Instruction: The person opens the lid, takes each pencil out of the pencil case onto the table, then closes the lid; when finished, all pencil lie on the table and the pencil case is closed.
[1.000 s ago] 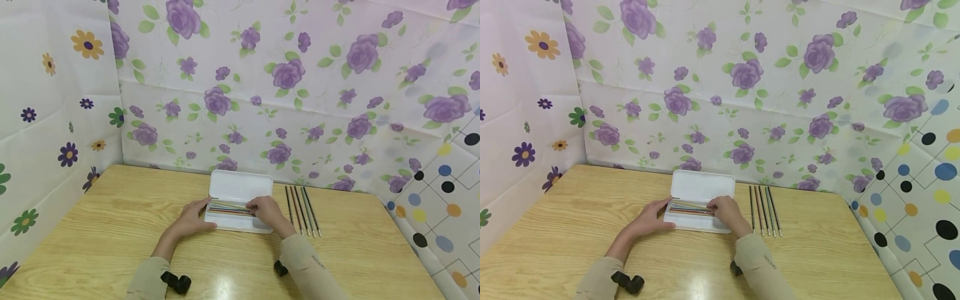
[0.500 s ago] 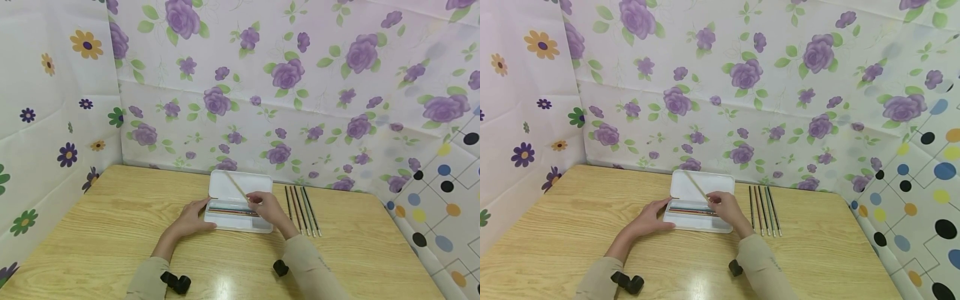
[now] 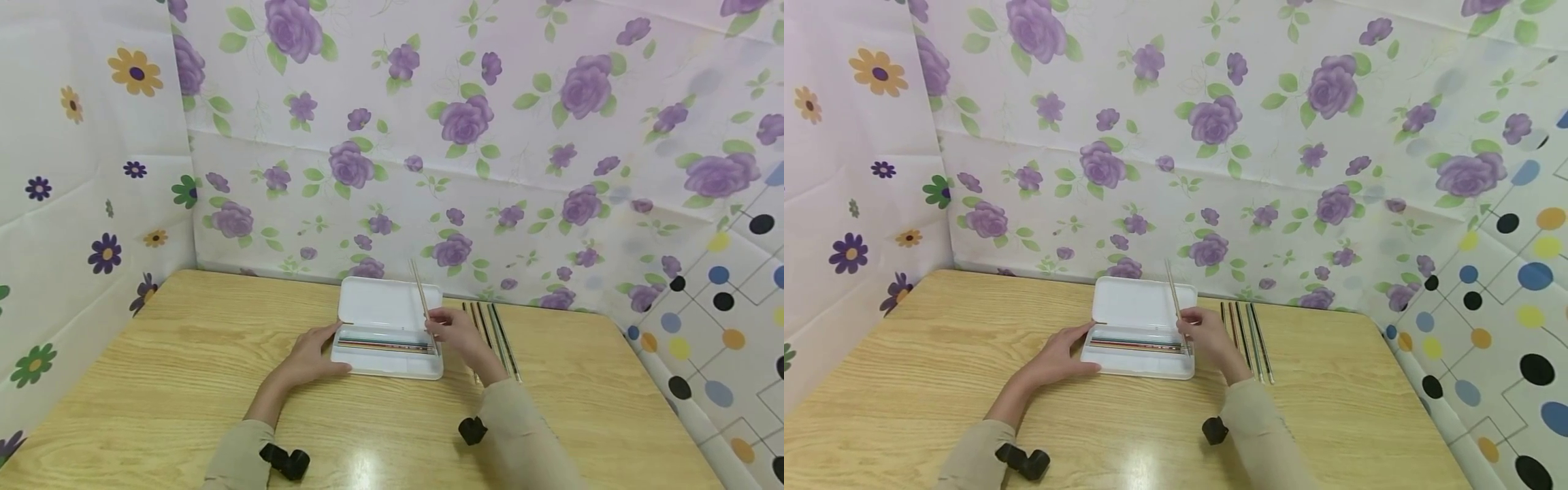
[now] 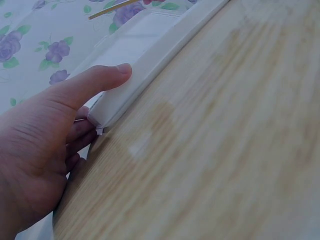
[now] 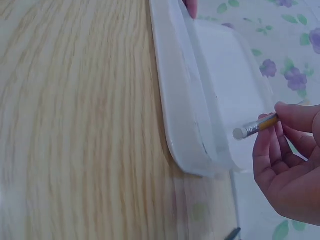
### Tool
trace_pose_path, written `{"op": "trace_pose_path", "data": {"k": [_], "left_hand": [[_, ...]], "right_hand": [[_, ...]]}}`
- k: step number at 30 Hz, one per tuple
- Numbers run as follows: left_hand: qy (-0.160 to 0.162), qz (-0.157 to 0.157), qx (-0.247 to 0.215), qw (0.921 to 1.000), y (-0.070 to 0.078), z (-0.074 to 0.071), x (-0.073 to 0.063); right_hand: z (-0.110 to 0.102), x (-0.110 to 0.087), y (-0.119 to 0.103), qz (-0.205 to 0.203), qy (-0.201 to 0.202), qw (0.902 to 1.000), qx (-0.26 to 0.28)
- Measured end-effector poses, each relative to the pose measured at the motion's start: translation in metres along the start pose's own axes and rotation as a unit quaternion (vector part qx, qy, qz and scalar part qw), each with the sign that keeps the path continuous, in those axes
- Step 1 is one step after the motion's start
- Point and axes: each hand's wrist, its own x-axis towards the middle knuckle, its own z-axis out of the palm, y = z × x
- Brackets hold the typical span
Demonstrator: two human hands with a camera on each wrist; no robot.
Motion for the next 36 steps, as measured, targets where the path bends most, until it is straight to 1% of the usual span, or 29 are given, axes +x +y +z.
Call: {"op": "trace_pose_path", "data": {"k": [5, 13, 20, 27, 33, 36], "left_hand": [[0.000, 0.003, 0.000, 1.0000, 0.000, 0.000, 0.000], [-0.001, -0.001, 0.000, 1.0000, 0.001, -0.001, -0.001], [0.001, -0.003, 0.001, 1.0000, 0.001, -0.001, -0.001], [0.000, 0.000, 0.000, 1.0000, 0.001, 0.000, -0.001], [0.000, -0.003, -0.003, 1.0000, 0.001, 0.000, -0.001], [-0.001, -0.001, -0.002, 1.0000, 0.000, 0.000, -0.001]], "right_hand": [[-0.018, 0.001, 0.005, 0.016, 0.014, 0.9997, -0.015], [-0.052, 0.000, 0.018, 0.025, 0.030, 0.9986, -0.035], [-0.080, -0.003, 0.033, 0.050, 0.037, 0.9976, -0.031], [-0.107, -0.006, 0.048, 0.056, 0.048, 0.9969, -0.028], [-0.126, -0.015, 0.062, 0.054, 0.060, 0.9951, -0.056], [-0.133, -0.020, 0.069, 0.063, 0.060, 0.9936, -0.072]]}}
